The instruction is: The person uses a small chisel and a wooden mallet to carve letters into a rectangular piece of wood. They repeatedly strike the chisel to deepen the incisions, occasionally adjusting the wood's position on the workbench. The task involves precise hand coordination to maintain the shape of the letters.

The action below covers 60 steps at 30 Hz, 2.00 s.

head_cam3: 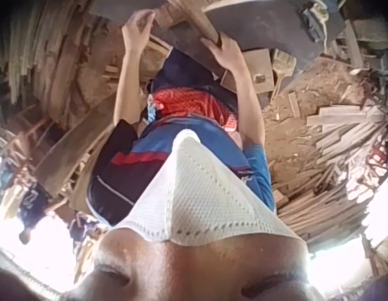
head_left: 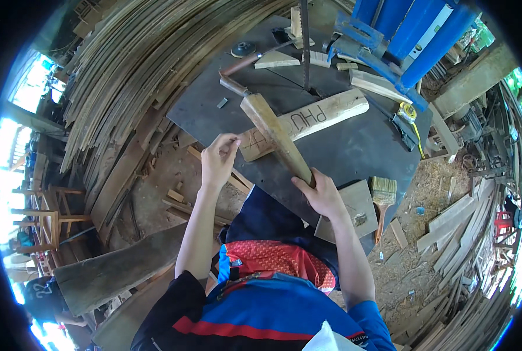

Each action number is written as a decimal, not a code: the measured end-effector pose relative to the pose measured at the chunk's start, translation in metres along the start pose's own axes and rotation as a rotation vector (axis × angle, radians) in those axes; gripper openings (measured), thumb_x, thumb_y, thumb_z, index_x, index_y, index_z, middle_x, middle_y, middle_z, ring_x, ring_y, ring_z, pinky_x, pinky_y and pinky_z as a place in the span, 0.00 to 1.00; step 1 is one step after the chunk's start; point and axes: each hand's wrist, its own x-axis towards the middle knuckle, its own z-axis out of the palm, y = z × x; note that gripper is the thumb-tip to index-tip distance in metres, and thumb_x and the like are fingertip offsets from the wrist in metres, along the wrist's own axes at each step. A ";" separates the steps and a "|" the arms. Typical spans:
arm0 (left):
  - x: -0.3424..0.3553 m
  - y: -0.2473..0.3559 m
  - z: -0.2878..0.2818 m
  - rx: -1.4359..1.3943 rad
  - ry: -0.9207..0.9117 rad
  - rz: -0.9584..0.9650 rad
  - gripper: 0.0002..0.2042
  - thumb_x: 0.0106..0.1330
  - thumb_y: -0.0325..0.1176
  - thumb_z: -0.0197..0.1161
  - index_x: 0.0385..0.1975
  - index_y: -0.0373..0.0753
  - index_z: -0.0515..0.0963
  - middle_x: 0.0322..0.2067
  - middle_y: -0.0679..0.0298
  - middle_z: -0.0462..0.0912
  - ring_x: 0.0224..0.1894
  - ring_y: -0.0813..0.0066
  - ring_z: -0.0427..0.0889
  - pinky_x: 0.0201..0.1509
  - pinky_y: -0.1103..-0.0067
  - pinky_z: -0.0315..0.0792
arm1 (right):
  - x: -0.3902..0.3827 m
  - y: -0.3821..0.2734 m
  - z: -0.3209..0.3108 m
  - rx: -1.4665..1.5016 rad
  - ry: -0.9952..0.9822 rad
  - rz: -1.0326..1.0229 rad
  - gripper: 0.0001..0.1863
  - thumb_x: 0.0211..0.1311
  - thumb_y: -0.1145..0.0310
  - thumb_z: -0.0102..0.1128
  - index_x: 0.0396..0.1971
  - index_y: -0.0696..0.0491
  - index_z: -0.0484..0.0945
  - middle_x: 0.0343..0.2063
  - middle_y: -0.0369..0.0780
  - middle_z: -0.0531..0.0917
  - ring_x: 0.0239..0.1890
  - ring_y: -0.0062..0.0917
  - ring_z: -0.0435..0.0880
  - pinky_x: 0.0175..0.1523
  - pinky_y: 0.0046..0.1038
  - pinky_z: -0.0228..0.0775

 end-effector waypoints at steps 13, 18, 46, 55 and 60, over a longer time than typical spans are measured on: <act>-0.005 -0.026 0.007 -0.021 -0.009 -0.022 0.08 0.72 0.30 0.70 0.43 0.33 0.86 0.40 0.64 0.88 0.35 0.82 0.81 0.39 0.82 0.73 | 0.000 0.002 0.002 -0.038 -0.001 0.028 0.34 0.69 0.42 0.65 0.48 0.64 0.80 0.37 0.60 0.87 0.47 0.57 0.86 0.52 0.48 0.77; -0.006 -0.022 0.008 0.014 -0.038 -0.028 0.08 0.72 0.31 0.70 0.43 0.33 0.86 0.40 0.64 0.88 0.37 0.81 0.83 0.40 0.81 0.74 | 0.001 0.001 -0.001 -0.030 -0.033 0.062 0.34 0.69 0.41 0.65 0.49 0.64 0.80 0.37 0.60 0.87 0.47 0.57 0.86 0.52 0.48 0.77; -0.011 -0.020 0.015 0.199 0.013 0.251 0.06 0.76 0.27 0.63 0.46 0.32 0.82 0.40 0.55 0.85 0.39 0.65 0.86 0.42 0.72 0.79 | 0.000 0.012 0.005 -0.090 0.036 -0.049 0.37 0.69 0.36 0.61 0.46 0.63 0.79 0.33 0.60 0.86 0.42 0.59 0.86 0.48 0.52 0.79; -0.012 -0.024 0.014 0.294 0.048 0.320 0.05 0.73 0.24 0.64 0.44 0.34 0.82 0.41 0.55 0.85 0.39 0.58 0.86 0.39 0.70 0.79 | -0.010 -0.001 0.006 -0.219 0.064 -0.100 0.35 0.71 0.38 0.59 0.42 0.64 0.79 0.29 0.59 0.86 0.39 0.59 0.87 0.46 0.53 0.80; -0.016 -0.022 0.017 0.254 0.016 0.202 0.07 0.69 0.23 0.65 0.44 0.34 0.83 0.41 0.52 0.84 0.38 0.53 0.87 0.38 0.69 0.80 | -0.046 -0.033 0.004 -0.194 0.043 -0.154 0.33 0.73 0.41 0.58 0.45 0.64 0.77 0.27 0.57 0.86 0.34 0.57 0.88 0.42 0.53 0.81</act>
